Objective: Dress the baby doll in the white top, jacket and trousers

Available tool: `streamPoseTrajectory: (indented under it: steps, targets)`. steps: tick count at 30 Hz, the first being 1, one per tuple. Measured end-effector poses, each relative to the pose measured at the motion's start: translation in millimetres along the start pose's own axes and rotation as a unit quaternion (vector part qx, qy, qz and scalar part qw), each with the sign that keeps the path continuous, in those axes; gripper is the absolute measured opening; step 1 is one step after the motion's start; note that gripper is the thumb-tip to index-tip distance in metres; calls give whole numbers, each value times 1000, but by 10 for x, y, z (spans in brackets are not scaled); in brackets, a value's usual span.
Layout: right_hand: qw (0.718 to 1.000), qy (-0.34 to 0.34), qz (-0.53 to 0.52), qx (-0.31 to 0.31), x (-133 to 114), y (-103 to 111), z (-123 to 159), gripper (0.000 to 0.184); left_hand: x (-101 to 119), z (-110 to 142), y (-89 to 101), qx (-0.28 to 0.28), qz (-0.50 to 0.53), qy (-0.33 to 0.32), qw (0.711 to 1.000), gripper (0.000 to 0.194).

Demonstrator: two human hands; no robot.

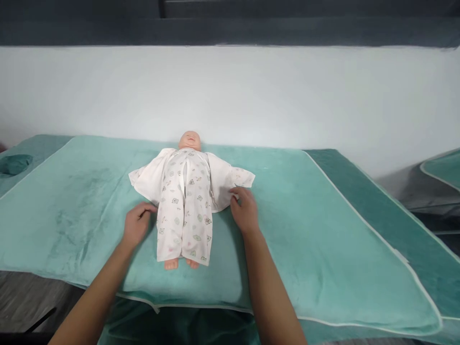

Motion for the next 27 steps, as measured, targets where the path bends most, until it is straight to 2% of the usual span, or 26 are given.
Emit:
streamPoseTrajectory:
  steps: [3,6,10,13,16,18,21,23,25,26,27]
  targets:
    - [984,-87,157,18,183,3,-45,39,-87,-150,143,87,-50,45,994,24]
    - [974,-147,170,-26,237,-26,-58,47,-131,-407,189,147,-132,99,975,26]
    - [977,-200,59,-36,200,-11,-80,38,-109,-663,133,163,-216,172,947,47]
    - [973,-216,-84,7,134,15,-129,29,-95,-695,82,150,-253,183,938,48]
    - [931,-223,-279,71,-14,12,-236,26,-103,-653,61,139,-260,166,941,38]
    - [908,-204,-357,76,-187,2,-350,24,-109,-625,62,133,-266,158,942,28]
    - [913,-135,-385,11,-544,21,-551,21,-105,-601,72,128,-288,152,937,19]
    - [917,-69,-380,-100,-792,57,-660,19,-96,-594,76,126,-295,142,936,18]
    - [890,-16,-383,-248,-981,85,-709,19,-93,-590,76,128,-294,138,937,18]
    - [873,-3,-385,-301,-1036,91,-711,19,-95,-590,75,128,-292,139,937,18]
    - [863,2,-385,-327,-1059,88,-701,20,-99,-591,73,129,-291,141,938,18]
Point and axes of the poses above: each hand's wrist, its own z-axis away from the middle knuckle, its own y-axis out of the back of the hand, x = y × z, the point moved 1 cm from there along -z, towards the middle knuckle, and after that the axes turned 13 degrees about y, right-handed, at the moved point
